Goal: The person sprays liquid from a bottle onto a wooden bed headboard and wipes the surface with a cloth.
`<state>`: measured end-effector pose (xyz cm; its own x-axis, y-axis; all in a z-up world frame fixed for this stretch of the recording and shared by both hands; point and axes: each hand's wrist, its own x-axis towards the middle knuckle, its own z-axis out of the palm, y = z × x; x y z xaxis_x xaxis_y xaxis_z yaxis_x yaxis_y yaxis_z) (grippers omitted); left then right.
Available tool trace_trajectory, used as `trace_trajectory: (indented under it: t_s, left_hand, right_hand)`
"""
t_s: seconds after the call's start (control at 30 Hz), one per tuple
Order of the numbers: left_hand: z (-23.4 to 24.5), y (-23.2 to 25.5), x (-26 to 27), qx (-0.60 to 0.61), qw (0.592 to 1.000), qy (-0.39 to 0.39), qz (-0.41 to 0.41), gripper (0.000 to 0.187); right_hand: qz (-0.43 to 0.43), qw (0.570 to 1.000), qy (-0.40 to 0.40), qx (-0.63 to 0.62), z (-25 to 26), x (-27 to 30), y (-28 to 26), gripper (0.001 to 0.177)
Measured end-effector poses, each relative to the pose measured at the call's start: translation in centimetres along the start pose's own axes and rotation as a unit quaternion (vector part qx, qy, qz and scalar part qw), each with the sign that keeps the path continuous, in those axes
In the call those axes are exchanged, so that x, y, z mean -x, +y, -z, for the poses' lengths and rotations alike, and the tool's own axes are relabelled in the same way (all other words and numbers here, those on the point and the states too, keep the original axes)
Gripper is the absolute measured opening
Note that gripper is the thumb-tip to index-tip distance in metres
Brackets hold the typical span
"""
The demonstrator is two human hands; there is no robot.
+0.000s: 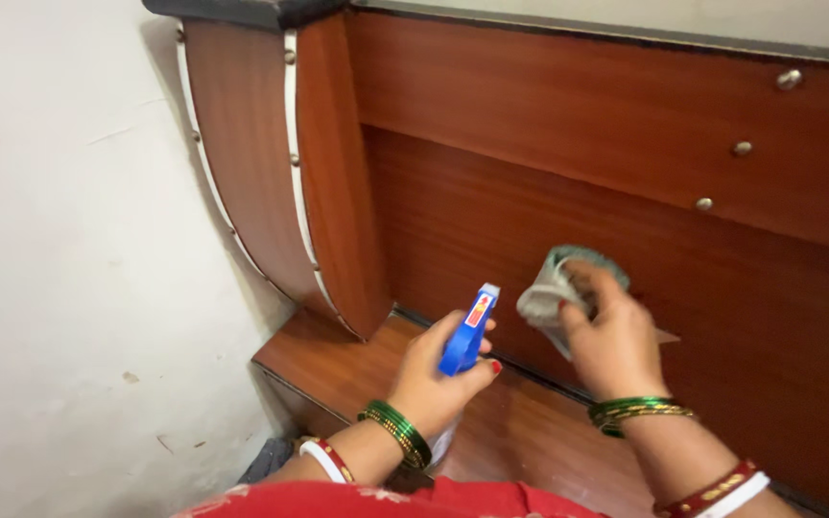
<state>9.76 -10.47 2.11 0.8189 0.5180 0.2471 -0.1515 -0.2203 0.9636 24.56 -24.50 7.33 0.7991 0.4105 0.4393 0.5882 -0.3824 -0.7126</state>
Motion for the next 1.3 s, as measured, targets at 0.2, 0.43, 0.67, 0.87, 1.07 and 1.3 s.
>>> trace_trajectory:
  t_s: [0.2, 0.43, 0.67, 0.87, 1.07, 1.3]
  left_hand:
    - [0.7, -0.8, 0.2, 0.033, 0.997, 0.053, 0.045, 0.037]
    - [1.4, -1.1, 0.2, 0.061, 0.996, 0.050, 0.041, 0.037]
    - [1.7, -0.1, 0.7, 0.057, 0.996, 0.030, 0.062, 0.037]
    - [2.2, 0.0, 1.4, 0.028, 0.998, 0.040, 0.043, 0.041]
    - [4.7, -0.8, 1.7, -0.052, 0.991, 0.119, -0.042, 0.039]
    - [8.4, -1.6, 0.8, -0.091, 0.972, 0.212, -0.046, 0.037]
  right_hand:
    - [-0.054, 0.994, 0.043, -0.083, 0.9, 1.0, 2.8, 0.039]
    - [-0.135, 0.983, 0.124, 0.020, 6.9, 3.6, 6.4, 0.032]
    - [-0.210, 0.969, 0.118, 0.059, 6.6, 5.6, 10.5, 0.032]
    - [-0.034, 0.979, 0.202, -0.018, 7.0, 3.1, 8.2, 0.037]
    - [0.092, 0.971, 0.170, -0.141, 4.3, 0.1, 1.1, 0.048]
    - [0.159, 0.976, 0.048, -0.140, -2.3, -2.6, -3.7, 0.056]
